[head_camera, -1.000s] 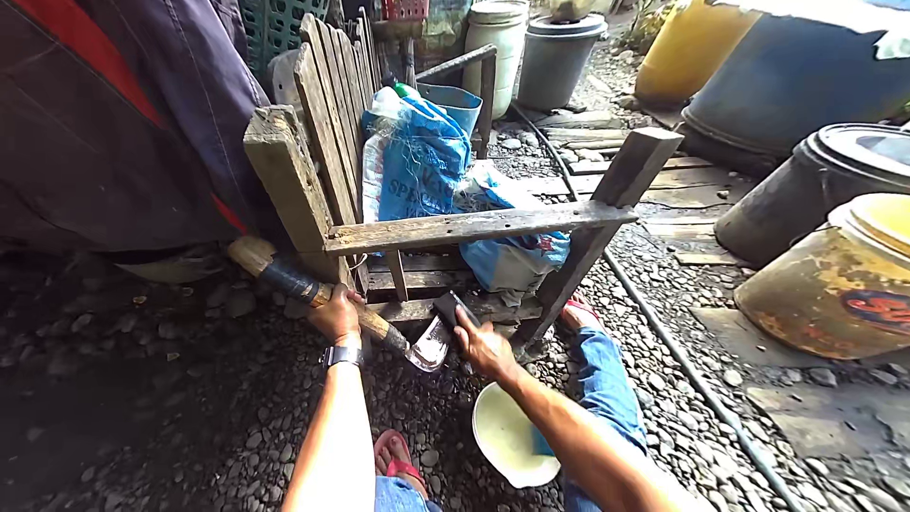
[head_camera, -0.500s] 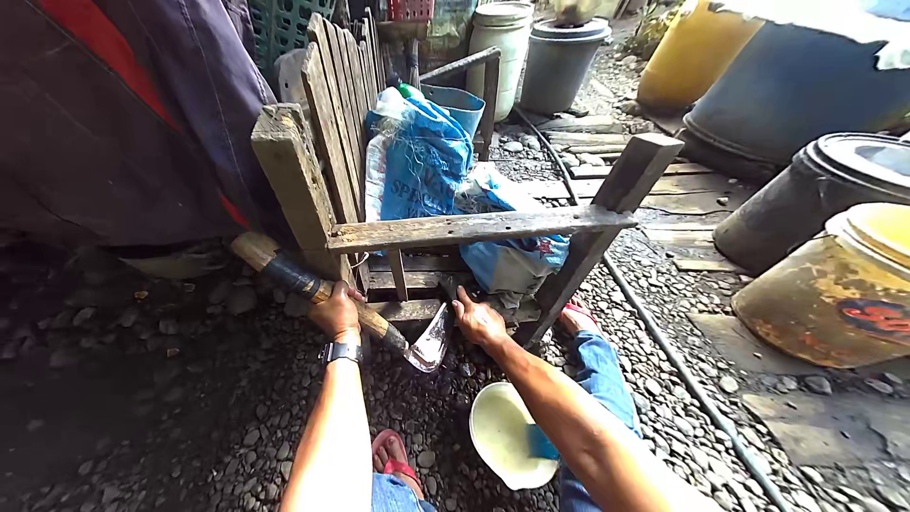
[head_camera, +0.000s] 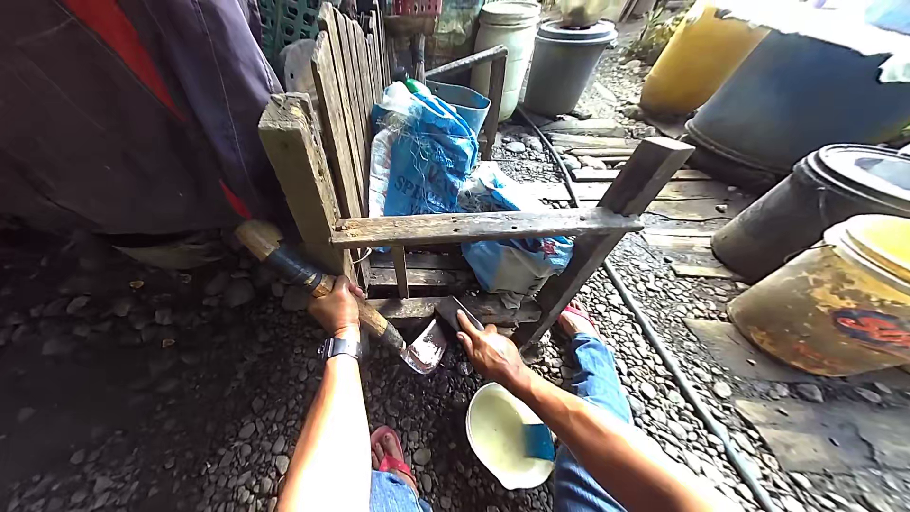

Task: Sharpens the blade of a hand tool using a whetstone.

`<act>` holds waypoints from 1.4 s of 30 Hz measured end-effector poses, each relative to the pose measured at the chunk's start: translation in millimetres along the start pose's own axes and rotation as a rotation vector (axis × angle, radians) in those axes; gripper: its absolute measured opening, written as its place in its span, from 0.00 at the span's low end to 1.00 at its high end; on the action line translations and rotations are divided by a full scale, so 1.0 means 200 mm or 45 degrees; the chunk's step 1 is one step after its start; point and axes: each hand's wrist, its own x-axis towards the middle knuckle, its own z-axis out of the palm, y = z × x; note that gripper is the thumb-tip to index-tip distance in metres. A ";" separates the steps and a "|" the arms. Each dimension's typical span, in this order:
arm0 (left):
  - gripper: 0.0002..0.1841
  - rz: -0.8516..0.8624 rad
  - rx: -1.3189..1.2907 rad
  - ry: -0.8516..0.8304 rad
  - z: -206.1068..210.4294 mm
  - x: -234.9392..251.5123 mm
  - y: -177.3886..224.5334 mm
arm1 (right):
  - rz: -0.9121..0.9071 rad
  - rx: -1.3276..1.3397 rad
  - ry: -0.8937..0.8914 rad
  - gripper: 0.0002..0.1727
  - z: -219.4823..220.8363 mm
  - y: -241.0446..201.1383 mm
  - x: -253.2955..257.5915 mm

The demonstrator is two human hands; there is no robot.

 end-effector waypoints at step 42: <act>0.06 0.005 0.041 0.011 0.01 -0.02 0.01 | -0.062 0.024 -0.052 0.34 -0.06 -0.03 0.06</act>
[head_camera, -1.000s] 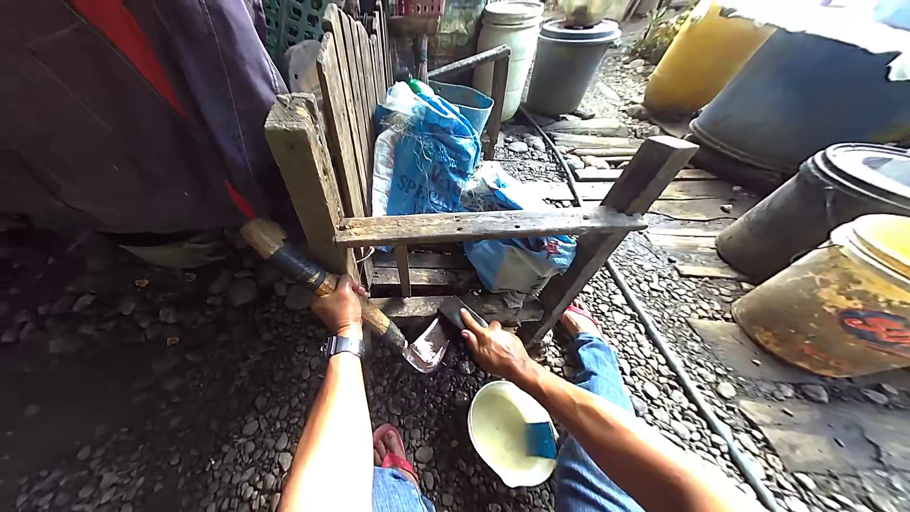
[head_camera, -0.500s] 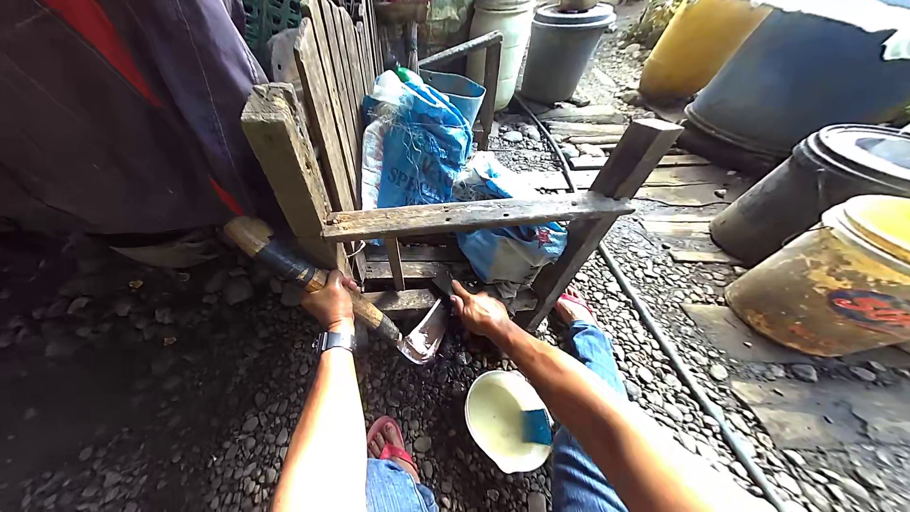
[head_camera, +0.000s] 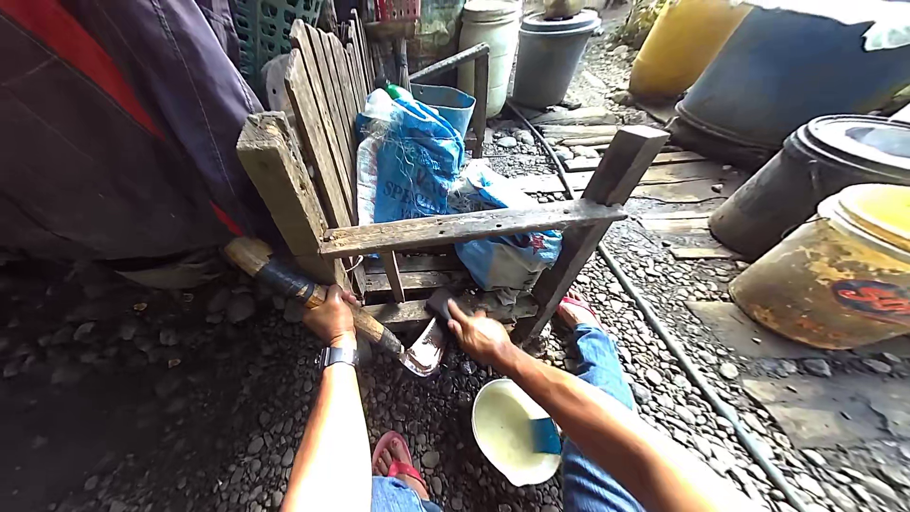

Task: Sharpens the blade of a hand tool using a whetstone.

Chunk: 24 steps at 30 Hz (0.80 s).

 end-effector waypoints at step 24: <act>0.03 0.015 0.031 0.017 0.00 -0.05 0.02 | -0.110 0.137 -0.005 0.34 0.18 -0.03 -0.13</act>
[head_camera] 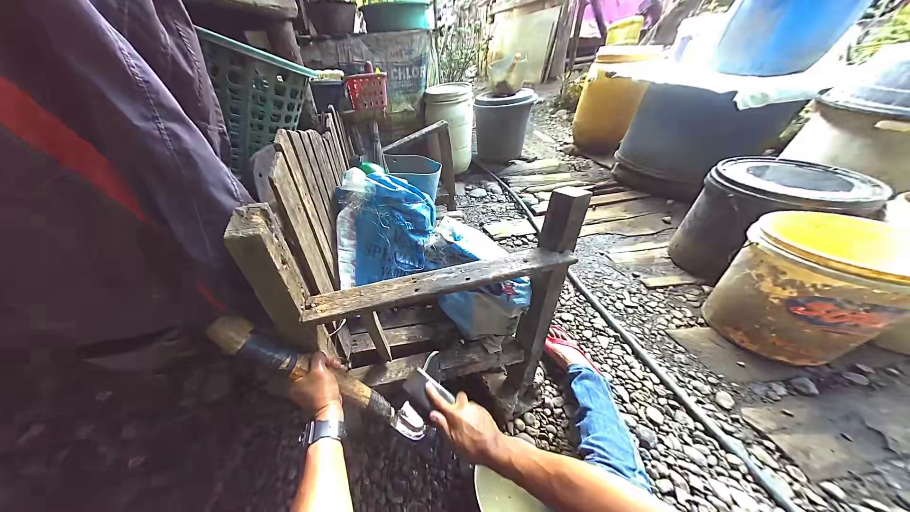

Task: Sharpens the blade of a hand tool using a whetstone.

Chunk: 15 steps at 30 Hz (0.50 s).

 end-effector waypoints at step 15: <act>0.06 0.000 -0.041 -0.022 -0.01 0.03 -0.04 | 0.063 -0.037 0.026 0.33 -0.08 0.02 0.11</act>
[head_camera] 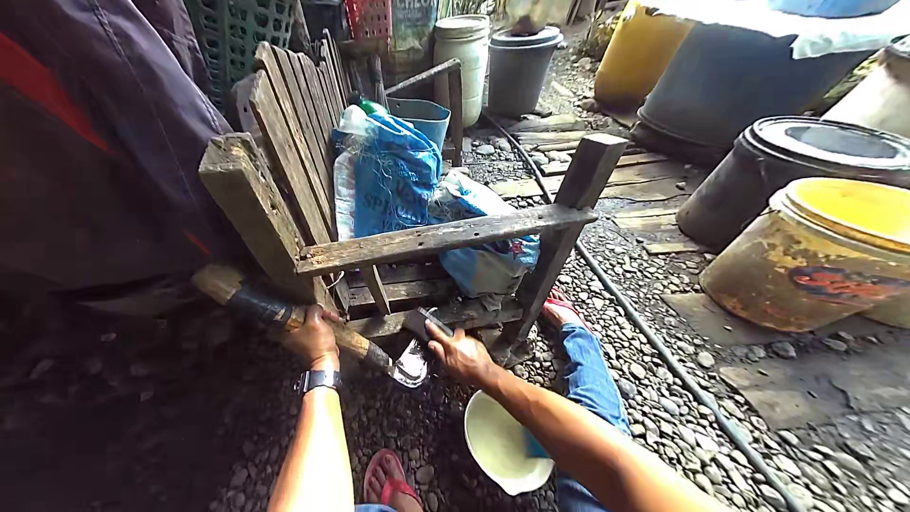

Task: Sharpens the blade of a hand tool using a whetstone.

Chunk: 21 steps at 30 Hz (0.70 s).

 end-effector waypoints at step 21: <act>0.09 0.047 -0.059 -0.094 -0.04 0.05 -0.01 | 0.063 -0.014 0.049 0.34 0.04 -0.04 -0.02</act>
